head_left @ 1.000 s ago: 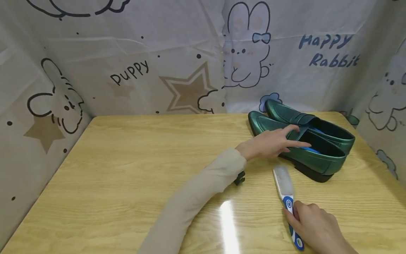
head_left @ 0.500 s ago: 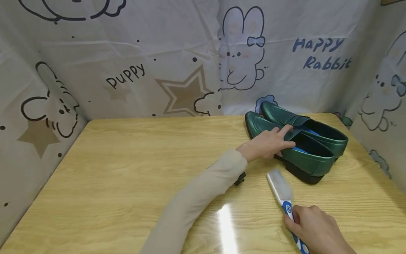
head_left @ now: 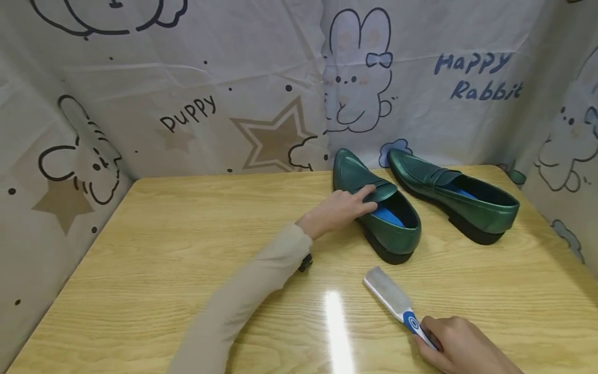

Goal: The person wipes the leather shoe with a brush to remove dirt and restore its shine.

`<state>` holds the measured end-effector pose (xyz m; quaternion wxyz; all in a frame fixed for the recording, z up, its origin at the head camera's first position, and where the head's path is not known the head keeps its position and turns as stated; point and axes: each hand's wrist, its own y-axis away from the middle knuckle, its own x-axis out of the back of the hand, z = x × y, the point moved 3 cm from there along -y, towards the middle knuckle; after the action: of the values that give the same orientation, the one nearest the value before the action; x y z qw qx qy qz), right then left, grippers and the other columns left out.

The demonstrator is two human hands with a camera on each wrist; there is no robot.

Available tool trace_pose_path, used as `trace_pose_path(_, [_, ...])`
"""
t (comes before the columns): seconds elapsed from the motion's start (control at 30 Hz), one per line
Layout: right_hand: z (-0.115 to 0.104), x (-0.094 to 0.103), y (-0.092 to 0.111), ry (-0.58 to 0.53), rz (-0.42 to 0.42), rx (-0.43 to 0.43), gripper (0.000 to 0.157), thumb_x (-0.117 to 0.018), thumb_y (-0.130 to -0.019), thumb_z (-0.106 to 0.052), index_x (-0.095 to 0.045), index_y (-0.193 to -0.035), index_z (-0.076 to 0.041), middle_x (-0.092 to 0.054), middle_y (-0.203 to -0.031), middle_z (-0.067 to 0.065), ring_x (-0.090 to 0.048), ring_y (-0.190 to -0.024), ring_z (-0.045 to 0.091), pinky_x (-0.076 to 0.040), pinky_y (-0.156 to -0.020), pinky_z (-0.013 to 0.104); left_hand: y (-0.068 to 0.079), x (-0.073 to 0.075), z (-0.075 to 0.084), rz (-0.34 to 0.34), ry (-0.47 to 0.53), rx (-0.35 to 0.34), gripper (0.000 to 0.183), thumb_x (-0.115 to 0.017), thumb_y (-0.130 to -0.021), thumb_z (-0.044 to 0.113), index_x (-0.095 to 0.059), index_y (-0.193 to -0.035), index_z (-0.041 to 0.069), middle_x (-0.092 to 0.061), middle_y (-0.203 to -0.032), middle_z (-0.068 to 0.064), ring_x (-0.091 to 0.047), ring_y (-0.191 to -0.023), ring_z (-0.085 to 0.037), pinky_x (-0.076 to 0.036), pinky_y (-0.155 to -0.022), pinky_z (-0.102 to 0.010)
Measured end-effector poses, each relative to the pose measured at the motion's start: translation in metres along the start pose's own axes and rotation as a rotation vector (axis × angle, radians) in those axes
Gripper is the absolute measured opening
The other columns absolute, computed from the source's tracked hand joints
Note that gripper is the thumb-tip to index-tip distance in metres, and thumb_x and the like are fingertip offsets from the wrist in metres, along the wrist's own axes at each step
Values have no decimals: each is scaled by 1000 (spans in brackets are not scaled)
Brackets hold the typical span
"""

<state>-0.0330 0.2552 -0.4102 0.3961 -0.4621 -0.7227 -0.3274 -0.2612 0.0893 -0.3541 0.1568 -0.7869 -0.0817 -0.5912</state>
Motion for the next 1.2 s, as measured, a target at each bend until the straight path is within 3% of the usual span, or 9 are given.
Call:
trace_pose_path(0.17, [-2, -2, 3, -27, 51, 164, 8, -70, -86, -19, -65, -82, -14, -45, -62, -21, -37, -50, -10, -33, -42, 14, 45, 7, -11, 18, 56, 6, 18, -48, -99, 2, -54, -113, 11, -43, -141, -17, -52, -60, -17, -46, -54, -25])
trace_pose_path(0.3, [-2, -3, 4, -19, 97, 239, 7, -71, -85, -16, -65, -82, -14, -44, -63, -23, -36, -51, -12, -30, -42, 11, 82, 9, -20, 26, 109, 28, 21, -57, -92, -2, -54, -110, 10, -43, -140, -18, -56, -63, -18, -50, -59, -26])
trace_pose_path(0.4, [-1, -2, 4, -1, 127, 262, 8, -73, -82, -15, -65, -82, -14, -44, -64, -23, -35, -52, -13, -29, -42, 9, 109, 8, -27, 49, 141, 43, 28, -65, -86, -4, -53, -107, 10, -44, -138, -19, -56, -62, -19, -51, -60, -26])
trace_pose_path(0.53, [2, -2, 3, -2, 90, 219, 8, -73, -82, -16, -65, -83, -14, -45, -63, -22, -35, -52, -12, -30, -43, 11, 139, 7, -31, 90, 156, 50, 33, -69, -81, -7, -53, -104, 10, -46, -135, -19, -51, -56, -17, -48, -56, -23])
trace_pose_path(0.7, [7, 1, 1, -24, 102, 204, 8, -72, -82, -15, -64, -82, -15, -43, -62, -23, -35, -51, -12, -30, -43, 12, 170, 13, -27, 124, 144, 27, 35, -70, -79, -9, -54, -102, 11, -47, -134, -18, -55, -62, -18, -47, -55, -21])
trace_pose_path(0.77, [9, 3, -1, -11, 155, 233, 10, -73, -81, -13, -64, -81, -15, -41, -61, -23, -33, -50, -13, -29, -42, 10, 179, 16, -24, 136, 133, 0, 35, -71, -79, -9, -54, -103, 11, -48, -134, -17, -58, -68, -19, -48, -55, -21])
trace_pose_path(0.97, [15, 8, -8, 19, 248, 195, 14, -75, -79, -11, -62, -78, -18, -36, -57, -24, -28, -48, -13, -24, -41, 10, 195, 26, -9, 196, 54, -128, 31, -69, -82, -6, -49, -100, 10, -48, -137, -17, -66, -86, -20, -50, -60, -19])
trace_pose_path(1.17, [15, 13, -18, 29, 364, 189, 21, -77, -74, -7, -60, -72, -20, -32, -55, -25, -22, -46, -15, -20, -40, 8, 193, 26, 3, 243, 95, -221, 23, -58, -88, -7, -46, -99, 9, -47, -139, -19, -64, -105, -23, -53, -71, -20])
trace_pose_path(1.2, [15, 13, -20, 25, 364, 175, 21, -77, -74, -7, -60, -72, -20, -32, -54, -24, -22, -46, -14, -20, -40, 9, 191, 25, 5, 245, 91, -233, 21, -56, -90, -7, -45, -99, 9, -48, -138, -19, -64, -102, -21, -52, -68, -19])
